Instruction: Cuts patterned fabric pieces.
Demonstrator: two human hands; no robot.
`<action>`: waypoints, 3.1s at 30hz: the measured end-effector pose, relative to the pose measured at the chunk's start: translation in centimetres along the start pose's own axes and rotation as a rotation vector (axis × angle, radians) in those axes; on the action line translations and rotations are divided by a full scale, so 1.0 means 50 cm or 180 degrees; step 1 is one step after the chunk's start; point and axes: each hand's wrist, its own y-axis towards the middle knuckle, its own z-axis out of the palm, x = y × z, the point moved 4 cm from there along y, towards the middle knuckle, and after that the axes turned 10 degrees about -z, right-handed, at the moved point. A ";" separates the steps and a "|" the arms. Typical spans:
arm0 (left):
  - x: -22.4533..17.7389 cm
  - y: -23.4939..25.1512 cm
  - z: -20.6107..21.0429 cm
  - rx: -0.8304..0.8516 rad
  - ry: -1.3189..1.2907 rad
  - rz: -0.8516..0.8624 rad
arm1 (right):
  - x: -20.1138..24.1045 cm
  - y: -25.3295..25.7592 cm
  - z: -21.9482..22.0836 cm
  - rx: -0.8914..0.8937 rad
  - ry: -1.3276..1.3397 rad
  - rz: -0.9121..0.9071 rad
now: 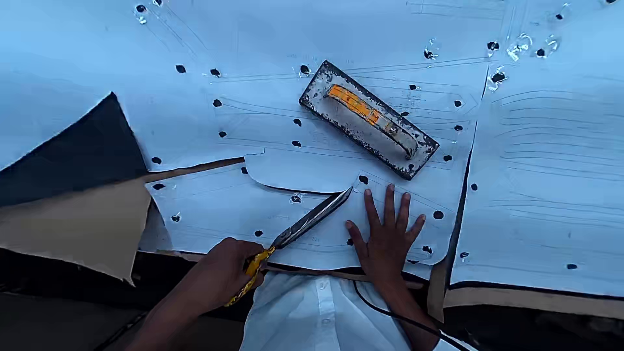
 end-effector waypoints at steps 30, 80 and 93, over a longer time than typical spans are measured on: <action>-0.023 -0.015 0.022 -0.0107 -0.0417 0.0010 | -0.001 0.007 -0.007 0.0057 0.0073 -0.0064; -0.075 -0.052 0.072 -0.0056 -0.0829 -0.0403 | 0.001 0.013 -0.010 0.0190 0.0061 -0.0084; -0.093 -0.055 0.102 -0.0230 -0.0958 -0.0290 | -0.001 0.011 -0.009 0.0115 0.0091 -0.0106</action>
